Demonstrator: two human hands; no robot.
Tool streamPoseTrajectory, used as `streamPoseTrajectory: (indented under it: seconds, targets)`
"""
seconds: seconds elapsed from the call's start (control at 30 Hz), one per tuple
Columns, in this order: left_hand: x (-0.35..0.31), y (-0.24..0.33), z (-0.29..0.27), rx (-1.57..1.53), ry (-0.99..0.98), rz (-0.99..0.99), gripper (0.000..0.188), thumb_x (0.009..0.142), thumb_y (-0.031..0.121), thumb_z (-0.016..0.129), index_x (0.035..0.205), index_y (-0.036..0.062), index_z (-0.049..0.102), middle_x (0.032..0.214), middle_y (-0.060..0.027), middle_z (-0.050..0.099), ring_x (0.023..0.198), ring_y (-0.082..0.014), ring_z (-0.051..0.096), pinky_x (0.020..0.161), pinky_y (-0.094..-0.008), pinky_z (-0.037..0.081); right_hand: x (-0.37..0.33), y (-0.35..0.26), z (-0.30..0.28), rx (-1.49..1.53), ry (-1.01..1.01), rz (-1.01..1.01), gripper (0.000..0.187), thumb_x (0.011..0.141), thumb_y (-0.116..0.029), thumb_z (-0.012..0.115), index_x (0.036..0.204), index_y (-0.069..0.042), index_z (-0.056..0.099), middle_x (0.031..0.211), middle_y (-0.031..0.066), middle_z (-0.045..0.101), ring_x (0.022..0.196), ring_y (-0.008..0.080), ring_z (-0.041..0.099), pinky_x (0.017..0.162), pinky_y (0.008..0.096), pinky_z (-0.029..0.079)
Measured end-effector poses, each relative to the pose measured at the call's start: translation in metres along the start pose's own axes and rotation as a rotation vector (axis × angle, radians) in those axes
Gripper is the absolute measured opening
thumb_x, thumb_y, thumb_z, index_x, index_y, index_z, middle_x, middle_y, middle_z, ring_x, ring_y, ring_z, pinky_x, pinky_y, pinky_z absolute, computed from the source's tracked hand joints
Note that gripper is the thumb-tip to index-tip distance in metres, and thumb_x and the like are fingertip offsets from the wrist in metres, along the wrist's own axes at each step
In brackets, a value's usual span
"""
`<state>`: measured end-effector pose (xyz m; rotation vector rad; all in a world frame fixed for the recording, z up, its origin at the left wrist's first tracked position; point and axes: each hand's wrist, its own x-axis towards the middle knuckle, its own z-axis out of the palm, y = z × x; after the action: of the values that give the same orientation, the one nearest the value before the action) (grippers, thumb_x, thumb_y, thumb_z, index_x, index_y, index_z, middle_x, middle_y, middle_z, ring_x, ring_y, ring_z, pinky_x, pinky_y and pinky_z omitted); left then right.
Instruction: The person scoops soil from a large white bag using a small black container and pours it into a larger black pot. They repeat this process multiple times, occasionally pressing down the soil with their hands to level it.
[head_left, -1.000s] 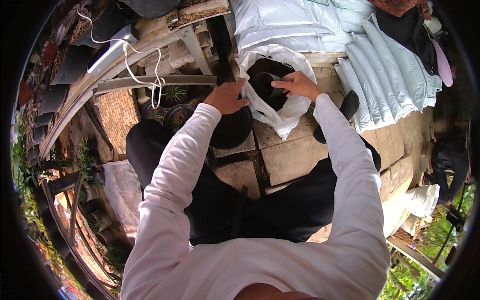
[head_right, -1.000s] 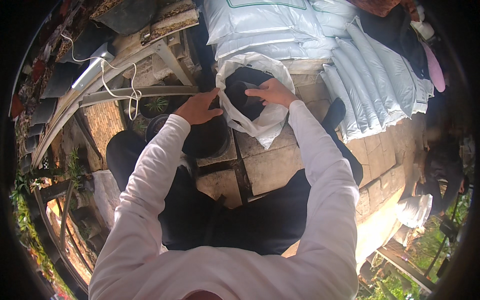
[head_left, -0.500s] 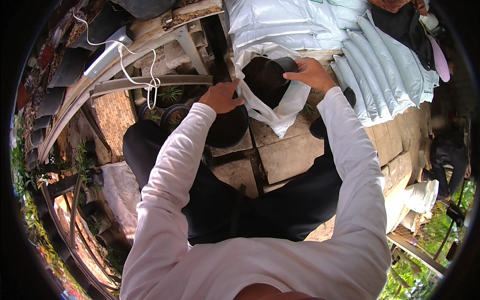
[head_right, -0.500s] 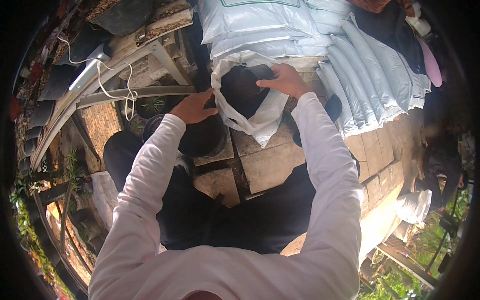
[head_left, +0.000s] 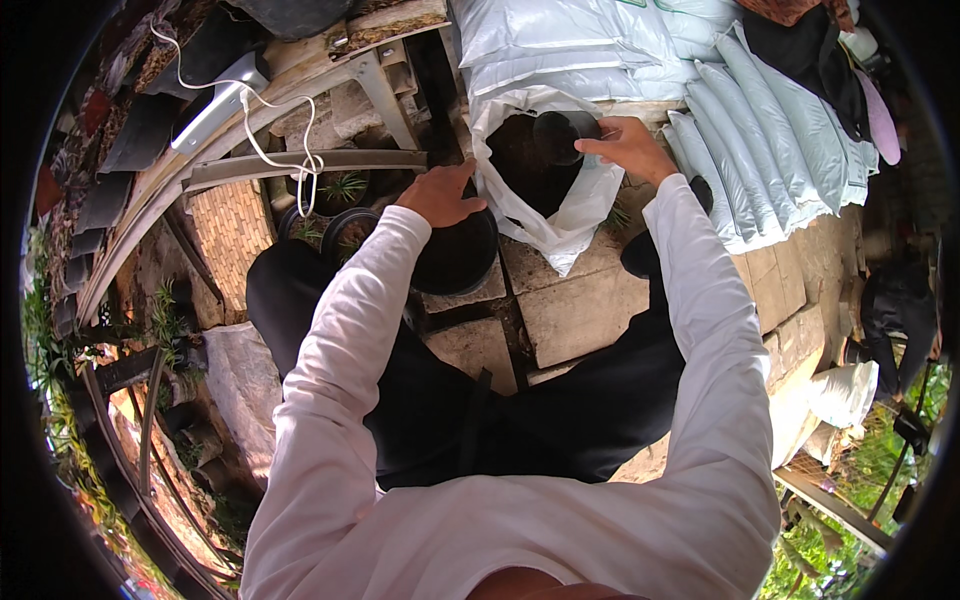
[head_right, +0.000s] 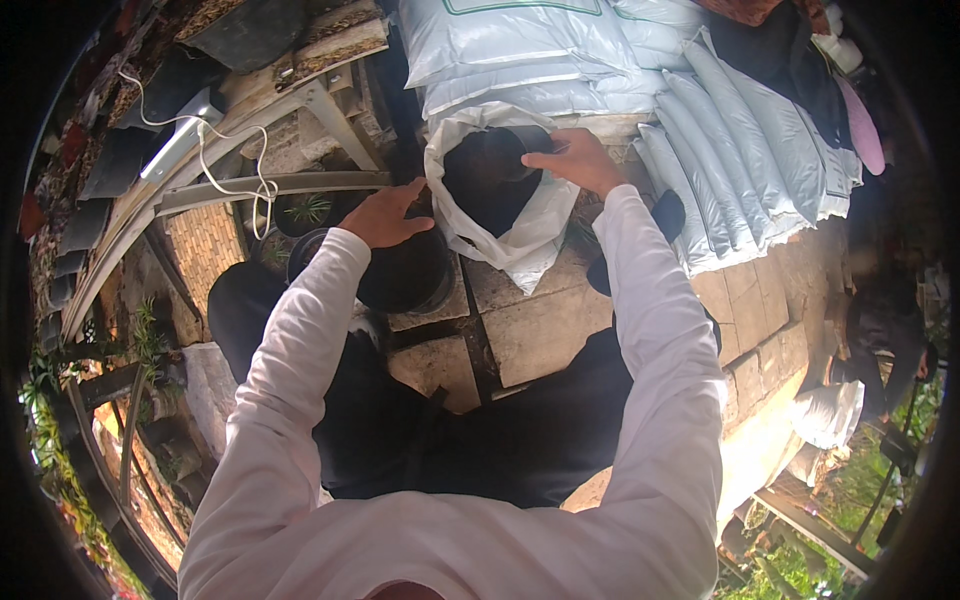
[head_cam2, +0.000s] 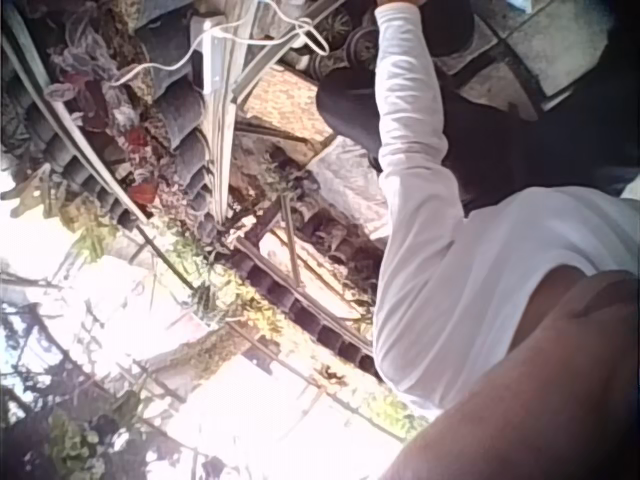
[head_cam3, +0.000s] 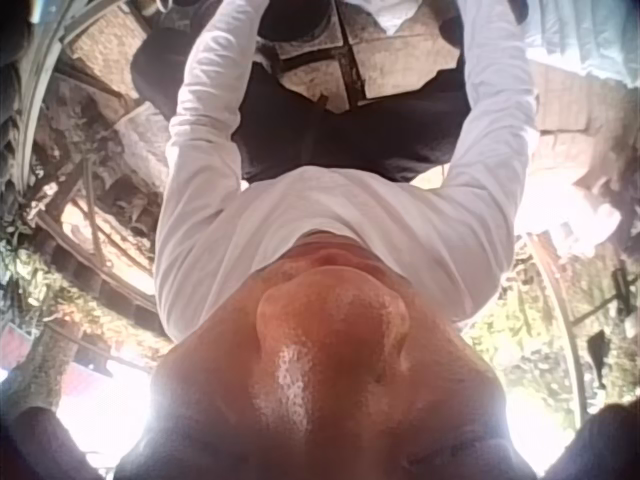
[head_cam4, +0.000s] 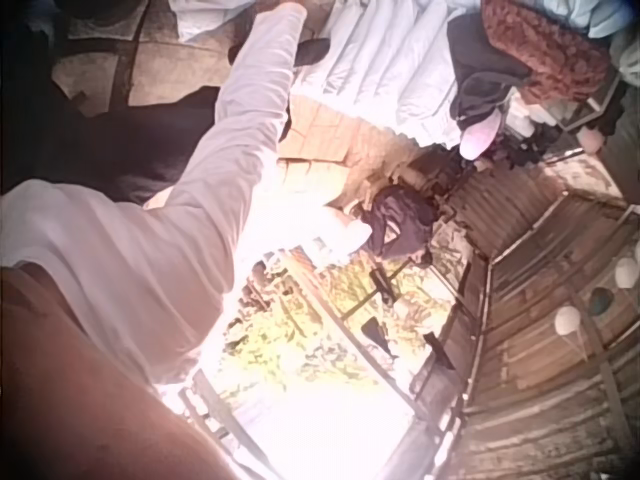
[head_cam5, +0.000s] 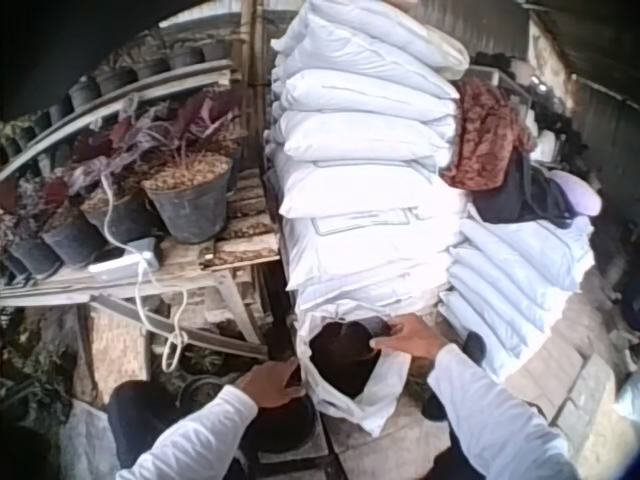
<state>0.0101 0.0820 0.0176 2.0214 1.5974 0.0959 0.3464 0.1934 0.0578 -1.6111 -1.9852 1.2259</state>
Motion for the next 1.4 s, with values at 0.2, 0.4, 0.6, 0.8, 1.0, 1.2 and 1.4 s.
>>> streamPoseTrajectory:
  seconds: [0.2,0.4,0.6,0.8,1.0,1.2,1.4]
  targets:
    - [0.000,-0.001,-0.005,-0.041,-0.025,-0.021,0.077,0.095,0.045,0.072,0.156,0.0080,0.043,0.140,-0.0239,0.064,0.134,-0.0423,0.057,0.113,-0.0519,0.046,-0.002,-0.005,0.001,0.009,-0.064,-0.016,0.069,0.087,-0.044,0.086,0.130,0.007,0.068,0.101,0.0103,0.075,0.084,0.0162,0.070,0.078,0.0311,0.059]
    - [-0.007,-0.023,-0.028,-0.078,0.065,-0.093,0.082,0.095,0.043,0.072,0.161,0.0062,0.039,0.145,-0.0248,0.061,0.137,-0.0407,0.056,0.115,-0.0475,0.045,-0.021,-0.043,0.029,0.177,-0.224,-0.118,0.077,0.086,-0.042,0.087,0.139,0.008,0.062,0.116,0.0154,0.074,0.098,0.0190,0.071,0.083,0.0322,0.060]
    - [-0.030,-0.036,-0.053,-0.085,0.139,-0.100,0.081,0.095,0.044,0.071,0.158,0.0013,0.042,0.144,-0.0275,0.061,0.136,-0.0427,0.057,0.118,-0.0469,0.043,-0.032,-0.056,0.072,0.048,-0.219,-0.360,0.085,0.081,-0.037,0.092,0.144,0.008,0.057,0.130,0.0117,0.065,0.118,0.0201,0.066,0.088,0.0340,0.058]
    - [-0.053,-0.048,-0.055,-0.011,0.205,-0.108,0.082,0.095,0.045,0.072,0.158,0.0017,0.042,0.143,-0.0263,0.062,0.136,-0.0422,0.057,0.117,-0.0457,0.044,-0.048,-0.065,0.089,0.045,-0.212,-0.417,0.088,0.076,-0.048,0.094,0.135,0.009,0.063,0.120,0.0150,0.067,0.113,0.0272,0.069,0.101,0.0378,0.054]
    - [-0.072,-0.051,-0.063,-0.075,0.167,-0.157,0.083,0.096,0.046,0.073,0.160,0.0045,0.041,0.142,-0.0230,0.065,0.138,-0.0389,0.057,0.118,-0.0437,0.043,-0.064,-0.070,0.096,-0.021,-0.238,-0.486,0.083,0.074,-0.041,0.096,0.134,0.006,0.064,0.118,0.0132,0.065,0.110,0.0251,0.068,0.088,0.0358,0.058]
    - [-0.078,-0.057,-0.060,-0.043,0.200,-0.146,0.084,0.095,0.046,0.073,0.160,0.0037,0.041,0.142,-0.0227,0.065,0.137,-0.0386,0.058,0.117,-0.0441,0.043,-0.074,-0.079,0.097,-0.107,-0.217,-0.562,0.073,0.074,-0.021,0.095,0.135,0.003,0.062,0.124,0.0077,0.060,0.111,0.0174,0.065,0.069,0.0282,0.061]
    - [-0.077,-0.060,-0.058,-0.036,0.198,-0.141,0.085,0.095,0.047,0.073,0.160,0.0043,0.040,0.141,-0.0224,0.065,0.138,-0.0388,0.057,0.117,-0.0442,0.043,-0.088,-0.089,0.092,-0.188,-0.209,-0.574,0.077,0.073,-0.023,0.092,0.140,-0.003,0.059,0.134,0.0079,0.055,0.114,0.0224,0.064,0.078,0.0324,0.060]
